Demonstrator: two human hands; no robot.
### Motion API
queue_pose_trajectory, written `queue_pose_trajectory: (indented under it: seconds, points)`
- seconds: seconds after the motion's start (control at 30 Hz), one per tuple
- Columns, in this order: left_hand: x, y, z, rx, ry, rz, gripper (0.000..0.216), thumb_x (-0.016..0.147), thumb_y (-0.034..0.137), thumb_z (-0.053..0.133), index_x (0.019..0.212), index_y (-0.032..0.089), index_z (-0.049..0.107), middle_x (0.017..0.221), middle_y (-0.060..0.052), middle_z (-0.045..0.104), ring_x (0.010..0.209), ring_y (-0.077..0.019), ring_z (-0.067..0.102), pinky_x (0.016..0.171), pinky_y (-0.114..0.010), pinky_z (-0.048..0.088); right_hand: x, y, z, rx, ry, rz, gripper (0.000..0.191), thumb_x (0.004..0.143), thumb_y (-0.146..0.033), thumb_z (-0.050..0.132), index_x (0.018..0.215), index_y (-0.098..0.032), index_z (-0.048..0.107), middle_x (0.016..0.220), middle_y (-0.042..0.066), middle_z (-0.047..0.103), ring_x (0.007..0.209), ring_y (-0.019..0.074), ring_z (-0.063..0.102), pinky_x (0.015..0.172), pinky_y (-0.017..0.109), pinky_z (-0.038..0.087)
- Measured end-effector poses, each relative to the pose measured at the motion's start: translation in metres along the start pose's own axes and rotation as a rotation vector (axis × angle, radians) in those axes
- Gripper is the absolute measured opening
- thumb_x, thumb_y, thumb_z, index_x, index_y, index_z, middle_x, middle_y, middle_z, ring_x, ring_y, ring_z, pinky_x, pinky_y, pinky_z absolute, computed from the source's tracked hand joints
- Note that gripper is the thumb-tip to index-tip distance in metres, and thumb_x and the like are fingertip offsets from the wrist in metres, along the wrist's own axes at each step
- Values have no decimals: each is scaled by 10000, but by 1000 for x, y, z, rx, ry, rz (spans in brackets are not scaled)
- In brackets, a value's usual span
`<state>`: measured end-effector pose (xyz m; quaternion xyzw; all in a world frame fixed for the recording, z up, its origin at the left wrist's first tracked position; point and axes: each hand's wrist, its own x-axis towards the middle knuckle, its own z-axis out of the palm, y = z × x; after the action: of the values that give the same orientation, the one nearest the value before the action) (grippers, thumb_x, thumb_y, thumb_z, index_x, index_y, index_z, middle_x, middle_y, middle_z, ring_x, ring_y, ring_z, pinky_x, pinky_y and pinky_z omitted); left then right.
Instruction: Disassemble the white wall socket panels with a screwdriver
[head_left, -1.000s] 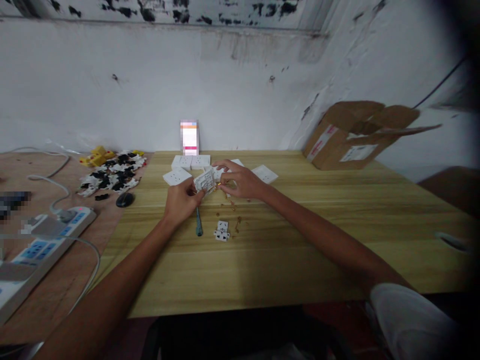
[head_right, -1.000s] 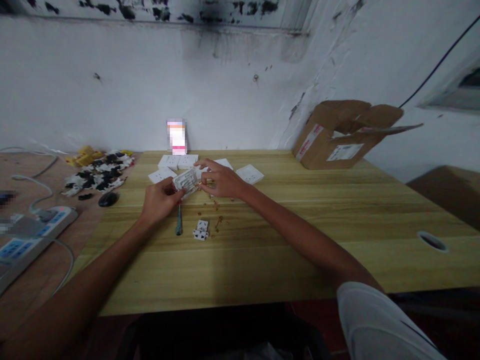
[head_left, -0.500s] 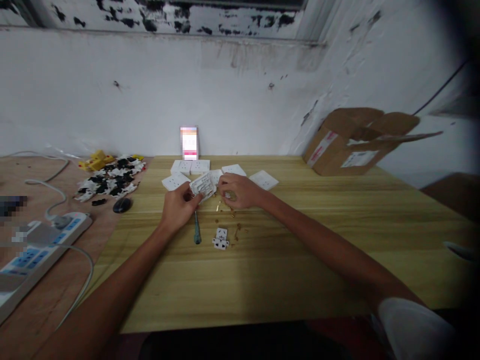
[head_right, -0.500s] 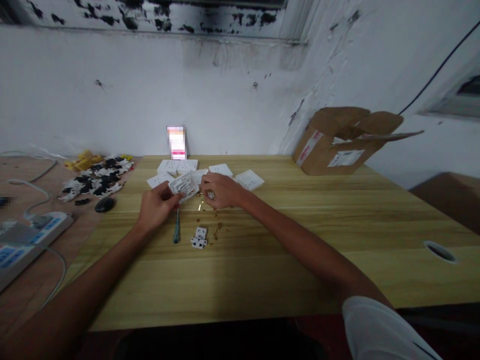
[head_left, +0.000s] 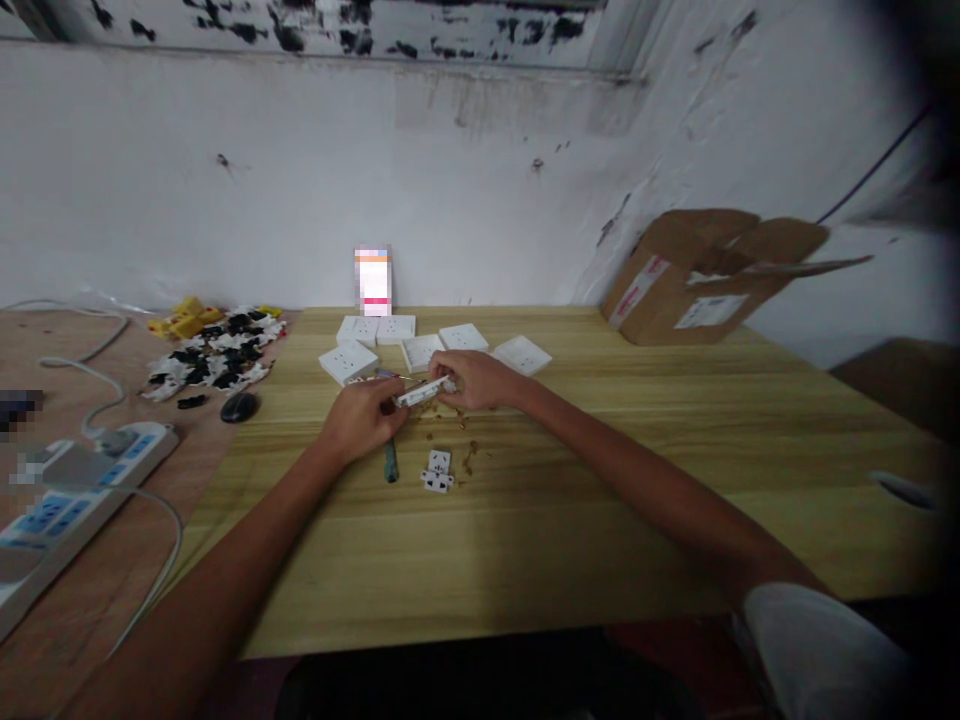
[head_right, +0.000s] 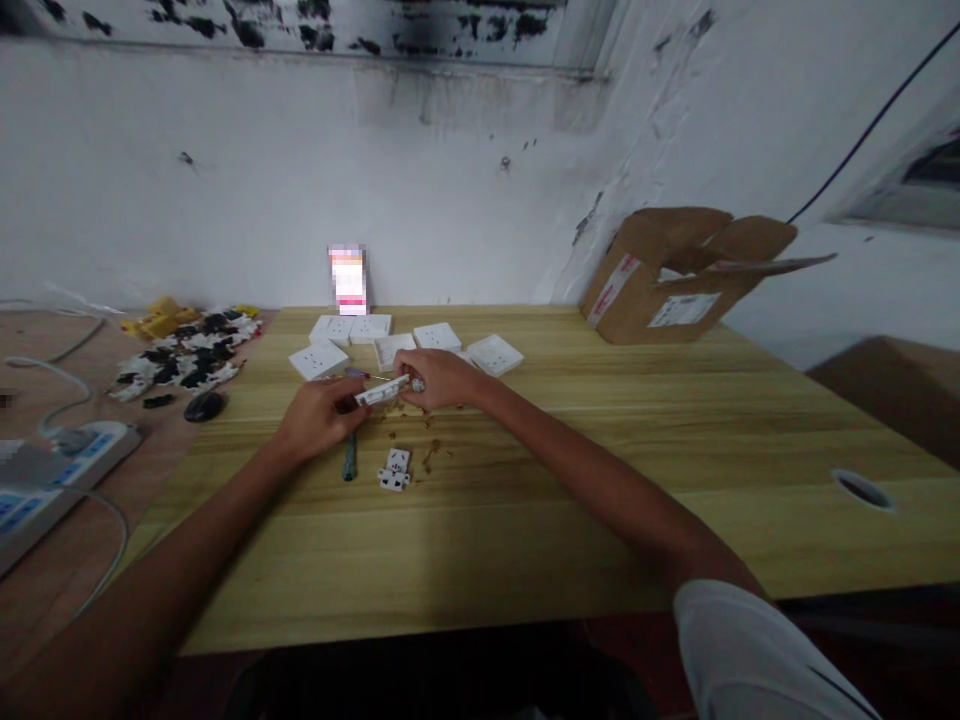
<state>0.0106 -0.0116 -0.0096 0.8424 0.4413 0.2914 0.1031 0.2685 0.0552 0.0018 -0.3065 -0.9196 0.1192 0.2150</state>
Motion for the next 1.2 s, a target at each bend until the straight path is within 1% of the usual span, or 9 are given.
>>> queue_pose_trajectory:
  seconds: [0.1,0.2,0.37,0.43,0.53,0.7,0.87,1.03,1.2]
  points:
    - [0,1,-1,44,-34,57,81,843,194,630,880,219,698,892,-44,709,786,-212,650,734,-328,468,0,3,1,28,-48,-23,335,757,-159,726,1071,-248,651,950,14,718,809,183,624,709,306,468]
    - [0,1,0,33,-29,51,87,860,199,619,897,220,696,886,-41,704,786,-210,651,742,-330,471,0,5,2,7,-97,-97,278,798,-130,681,1044,-258,697,983,19,718,864,187,638,779,323,491]
    - [1,-2,2,-24,78,-21,76,914,284,621,925,216,654,852,-41,707,755,-204,655,725,-319,482,2,12,1,9,2,-136,120,908,-212,652,1014,-225,708,998,54,706,915,203,637,822,354,496]
    - [1,-5,3,-26,144,-74,136,930,351,626,898,219,617,827,-42,708,749,-210,662,707,-314,483,3,15,2,23,51,-120,109,956,-296,638,951,-205,698,936,53,692,856,193,619,784,347,483]
    - [2,-7,3,-58,177,-130,212,936,417,633,871,224,571,816,-42,715,732,-210,670,682,-304,480,5,16,4,81,77,-82,226,964,-364,639,827,-187,669,807,25,649,741,163,573,711,317,444]
    - [2,-10,2,-244,238,-247,258,926,448,652,1015,221,567,796,-11,725,665,-179,662,641,-277,467,10,13,9,349,135,102,261,900,-424,699,881,-166,665,702,-23,590,645,124,511,625,264,407]
    - [3,-14,2,-373,270,-311,339,927,457,647,1157,223,564,822,3,741,633,-158,663,630,-266,483,13,13,11,553,102,201,295,876,-452,712,874,-159,671,721,-12,622,631,113,539,613,255,423]
    - [4,-13,7,-327,268,-289,217,926,405,644,994,210,579,800,-8,735,636,-161,666,635,-273,484,13,11,12,690,59,277,295,864,-439,726,930,-154,690,737,7,701,569,112,592,598,262,482]
    - [4,-12,8,-326,248,-321,183,932,389,632,944,211,591,723,0,719,628,-177,672,633,-280,486,14,-4,14,834,26,238,265,865,-371,739,1024,-162,702,938,64,770,777,161,709,675,283,566]
